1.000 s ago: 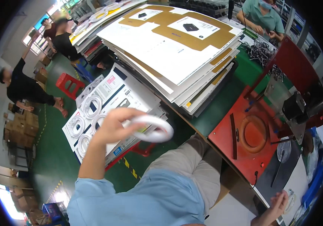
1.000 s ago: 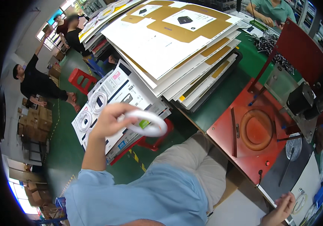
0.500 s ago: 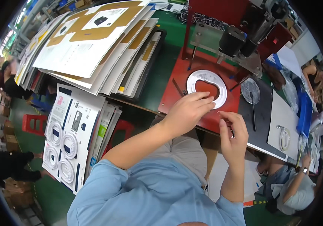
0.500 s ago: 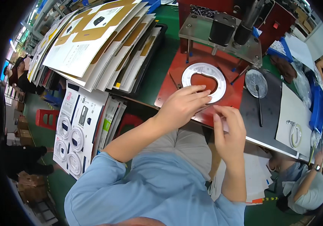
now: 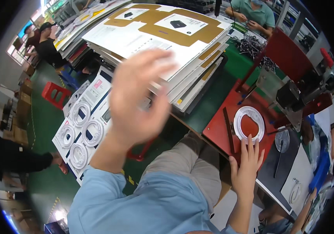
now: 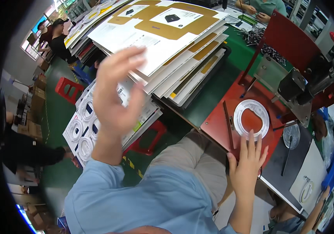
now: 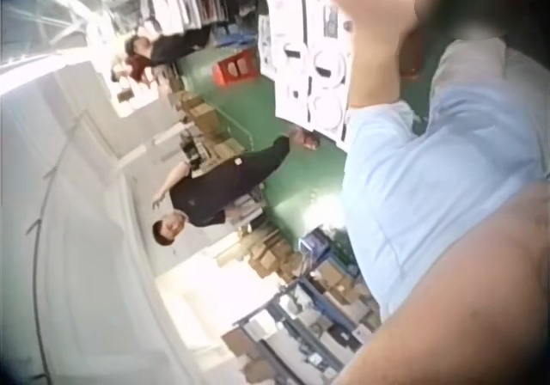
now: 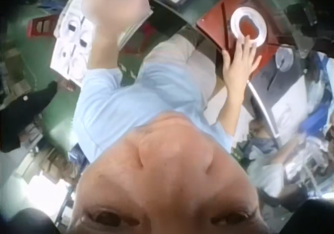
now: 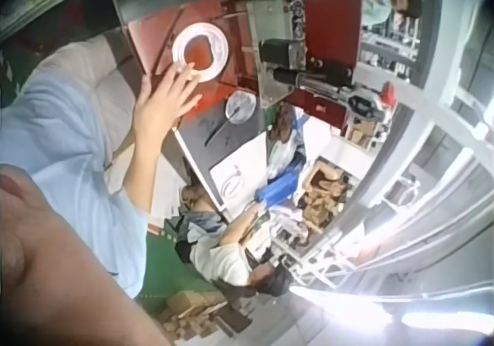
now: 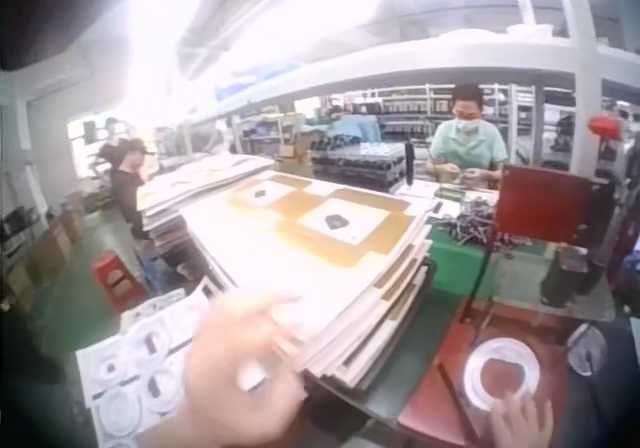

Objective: Apply a lubricant to a plastic ring using a brush and then use a press machine to assemble it.

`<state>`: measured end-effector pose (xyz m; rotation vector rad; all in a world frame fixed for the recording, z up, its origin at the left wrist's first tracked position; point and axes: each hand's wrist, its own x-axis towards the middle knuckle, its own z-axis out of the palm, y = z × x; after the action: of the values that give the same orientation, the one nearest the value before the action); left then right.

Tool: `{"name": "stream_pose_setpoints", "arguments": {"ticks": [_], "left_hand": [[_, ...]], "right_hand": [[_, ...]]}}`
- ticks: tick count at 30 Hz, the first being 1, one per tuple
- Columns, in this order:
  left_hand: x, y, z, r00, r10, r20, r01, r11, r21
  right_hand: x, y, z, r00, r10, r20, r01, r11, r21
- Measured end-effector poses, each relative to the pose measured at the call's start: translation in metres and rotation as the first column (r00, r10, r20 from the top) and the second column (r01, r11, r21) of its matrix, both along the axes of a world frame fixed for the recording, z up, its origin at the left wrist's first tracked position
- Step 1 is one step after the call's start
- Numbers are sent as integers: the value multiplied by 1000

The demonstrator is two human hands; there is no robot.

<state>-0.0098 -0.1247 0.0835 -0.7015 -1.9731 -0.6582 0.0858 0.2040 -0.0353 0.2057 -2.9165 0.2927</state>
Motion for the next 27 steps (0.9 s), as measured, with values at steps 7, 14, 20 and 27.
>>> {"name": "stream_pose_setpoints", "arguments": {"ticks": [7,14,20,27], "left_hand": [[-31,-59,9,970,68,234,-14,974,-225],[-44,-62,30,994,-48,-102,57,995,84],[-58,-52,49,954,-214,-210,251,952,175],[-48,-91,21,850,360,-385,-192,891,411]], "right_hand": [[-24,-33,51,932,164,-324,-279,895,-349],[-104,-102,133,665,273,-695,-519,838,-167],[-181,-131,178,695,403,-596,-617,759,-206],[-197,-111,206,556,230,-798,-557,816,-153]]}}
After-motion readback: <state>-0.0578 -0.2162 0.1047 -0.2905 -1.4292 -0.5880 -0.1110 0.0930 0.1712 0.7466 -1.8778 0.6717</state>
